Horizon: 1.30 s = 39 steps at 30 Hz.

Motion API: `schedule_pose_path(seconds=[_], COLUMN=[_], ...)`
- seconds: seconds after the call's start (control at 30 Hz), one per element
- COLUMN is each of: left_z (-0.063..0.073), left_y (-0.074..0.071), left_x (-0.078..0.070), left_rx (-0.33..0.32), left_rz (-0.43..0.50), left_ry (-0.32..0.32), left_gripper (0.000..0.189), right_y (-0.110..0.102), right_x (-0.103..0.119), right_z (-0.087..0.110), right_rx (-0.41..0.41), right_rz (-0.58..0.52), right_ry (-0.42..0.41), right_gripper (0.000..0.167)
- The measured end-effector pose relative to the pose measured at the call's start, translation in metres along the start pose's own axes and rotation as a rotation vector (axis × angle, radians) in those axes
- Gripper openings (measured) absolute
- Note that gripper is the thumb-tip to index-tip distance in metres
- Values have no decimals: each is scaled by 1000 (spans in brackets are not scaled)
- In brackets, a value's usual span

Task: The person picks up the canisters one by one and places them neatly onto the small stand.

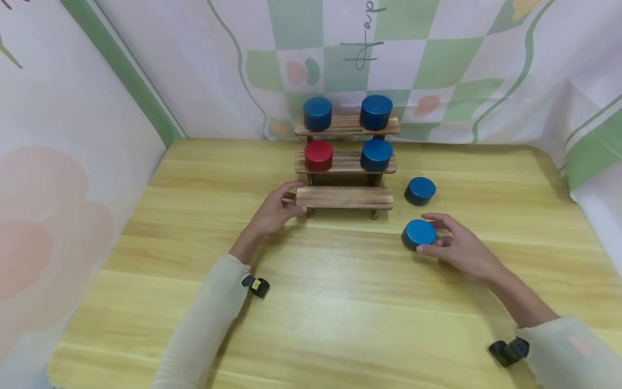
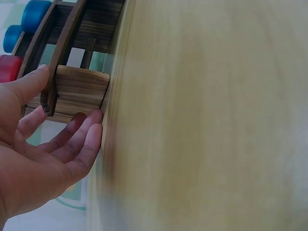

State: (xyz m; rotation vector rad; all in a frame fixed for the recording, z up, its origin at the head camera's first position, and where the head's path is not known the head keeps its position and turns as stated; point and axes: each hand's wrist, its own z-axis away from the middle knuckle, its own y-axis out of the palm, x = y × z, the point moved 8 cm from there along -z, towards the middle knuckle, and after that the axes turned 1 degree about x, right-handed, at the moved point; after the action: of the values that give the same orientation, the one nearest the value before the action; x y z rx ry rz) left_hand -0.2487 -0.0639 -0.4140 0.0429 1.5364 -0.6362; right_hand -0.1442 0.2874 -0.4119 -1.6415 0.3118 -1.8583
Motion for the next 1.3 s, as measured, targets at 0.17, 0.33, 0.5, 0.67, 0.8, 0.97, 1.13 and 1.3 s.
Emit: schedule_pose_path(seconds=[0.17,0.33,0.5,0.67,0.8,0.97,1.13,1.3], left_z=[0,0,0,-1,-1,-1,-1,-1], left_y=[0,2,3,2,1,1,1,1], left_x=[0,-1,-1,0,0,0,0,-1], left_rx=[-5,-2,-2,-6,-7,-9,-9,-10], left_rz=[-8,1,-9,-13,-8,-6,-7,-11], left_ry=[1,10,13,8,7,8,13,20], left_gripper=[56,56,54,54,54,54,54,54], right_y=[3,7,14,20,23,28,35,42], right_x=[3,7,17,33,49,69,87,104], right_z=[-3,-4,-6,-11,-17,-28,-39,-54], right_rx=[-6,-14,-13,-21,-41,-53,-62,-66], right_rz=[-3,9,-6,-42,-57,-84,-114,-134], right_ry=[-11,-1,-15,-27,-49,-89,-136,-143], right_gripper=[68,66,66,68,66,63,63,64])
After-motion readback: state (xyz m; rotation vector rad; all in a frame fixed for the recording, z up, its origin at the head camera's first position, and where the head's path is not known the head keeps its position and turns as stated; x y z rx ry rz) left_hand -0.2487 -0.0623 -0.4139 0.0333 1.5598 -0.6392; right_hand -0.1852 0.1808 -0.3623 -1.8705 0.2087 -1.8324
